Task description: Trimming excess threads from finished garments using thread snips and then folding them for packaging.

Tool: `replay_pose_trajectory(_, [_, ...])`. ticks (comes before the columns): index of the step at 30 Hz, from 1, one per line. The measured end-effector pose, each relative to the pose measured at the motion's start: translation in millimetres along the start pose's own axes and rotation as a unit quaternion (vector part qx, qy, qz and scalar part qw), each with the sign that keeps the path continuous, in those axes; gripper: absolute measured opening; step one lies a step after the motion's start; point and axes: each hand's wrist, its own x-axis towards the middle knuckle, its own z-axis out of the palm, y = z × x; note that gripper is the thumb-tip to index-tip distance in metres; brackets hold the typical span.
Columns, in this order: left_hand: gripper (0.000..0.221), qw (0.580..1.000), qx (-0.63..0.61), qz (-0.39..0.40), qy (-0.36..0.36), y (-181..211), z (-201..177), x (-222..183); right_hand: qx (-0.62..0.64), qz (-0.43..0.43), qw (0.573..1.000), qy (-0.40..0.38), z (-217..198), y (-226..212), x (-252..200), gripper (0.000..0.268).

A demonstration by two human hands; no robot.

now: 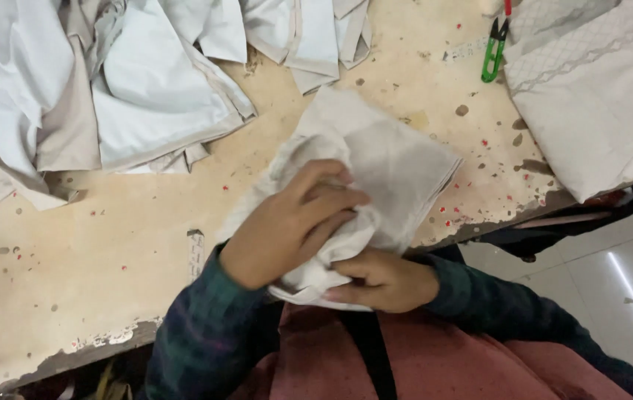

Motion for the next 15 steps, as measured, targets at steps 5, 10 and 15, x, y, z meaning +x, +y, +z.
replay_pose_trajectory(5, [0.045,0.94,-0.174,-0.171,-0.239,-34,14,37,0.391,0.186,0.856,0.282,-27,34,-55,0.033])
replay_pose_trajectory(10, [0.078,0.888,-0.338,-0.259,-0.174,-67,32,8,0.46,0.253,0.68,0.513,-98,42,-51,0.04])
replay_pose_trajectory(15, [0.084,0.899,-0.265,-0.346,-0.048,-62,35,12,0.176,0.308,0.813,0.462,-125,12,-35,0.044])
